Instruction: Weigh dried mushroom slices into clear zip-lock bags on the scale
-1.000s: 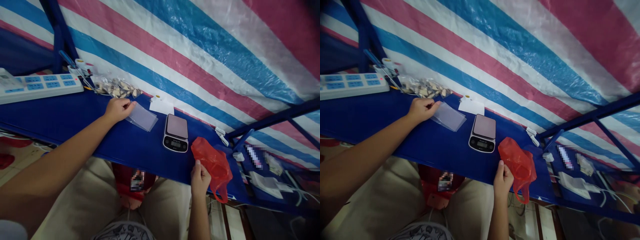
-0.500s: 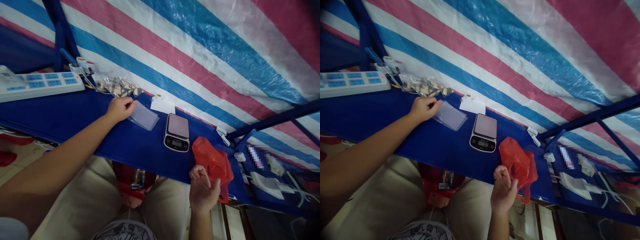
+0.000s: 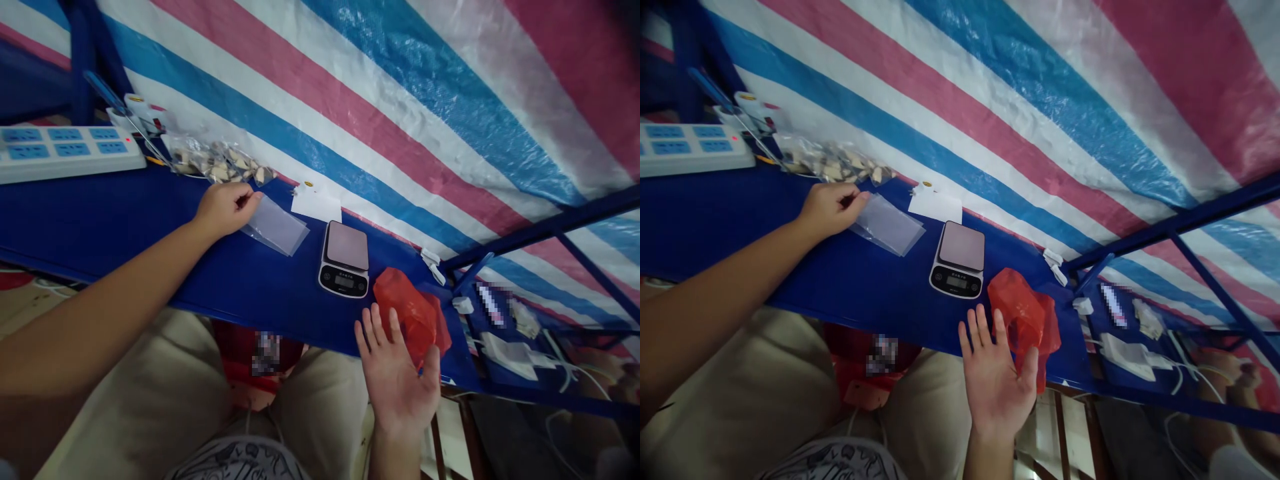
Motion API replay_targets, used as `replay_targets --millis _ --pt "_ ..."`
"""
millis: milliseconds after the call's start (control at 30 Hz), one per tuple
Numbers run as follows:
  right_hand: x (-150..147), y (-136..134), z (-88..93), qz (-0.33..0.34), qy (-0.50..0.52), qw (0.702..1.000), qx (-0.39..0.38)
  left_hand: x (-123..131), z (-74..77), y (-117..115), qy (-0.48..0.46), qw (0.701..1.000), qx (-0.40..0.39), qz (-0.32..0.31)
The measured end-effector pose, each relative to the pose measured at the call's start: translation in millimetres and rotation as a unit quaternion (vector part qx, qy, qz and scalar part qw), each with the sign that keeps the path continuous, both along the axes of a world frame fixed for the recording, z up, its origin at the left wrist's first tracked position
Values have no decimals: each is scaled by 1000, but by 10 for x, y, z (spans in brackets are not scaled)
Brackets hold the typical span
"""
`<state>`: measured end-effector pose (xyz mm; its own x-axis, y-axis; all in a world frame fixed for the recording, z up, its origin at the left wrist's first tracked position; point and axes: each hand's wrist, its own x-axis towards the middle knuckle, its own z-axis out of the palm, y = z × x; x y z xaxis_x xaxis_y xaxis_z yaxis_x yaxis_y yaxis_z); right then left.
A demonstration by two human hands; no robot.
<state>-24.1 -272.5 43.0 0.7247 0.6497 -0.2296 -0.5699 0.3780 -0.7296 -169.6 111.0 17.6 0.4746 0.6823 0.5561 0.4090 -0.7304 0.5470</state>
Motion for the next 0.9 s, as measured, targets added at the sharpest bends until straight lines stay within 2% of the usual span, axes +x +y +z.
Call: replay_targets --millis 100,233,367,567,733,833,900 --pt "25 1 -40 0 -39 999 -22 -3 0 -4 -7 1000 -5 -7" --pt "129 10 -138 -45 -84 994 -58 9 -4 16 -9 1000 -5 0" --pt "208 30 -200 -66 -102 991 -61 14 -25 40 -8 1000 2 16" --pt "164 80 -173 -38 -125 990 -51 4 -49 31 1 1000 31 -2" --pt "121 117 -128 -41 -125 990 -55 26 -42 48 -11 1000 21 7" --pt "114 133 -121 -42 -125 990 -59 55 20 -44 -25 1000 10 -10" --pt "112 146 -119 -35 -133 989 -51 93 87 -221 -52 997 7 -49"
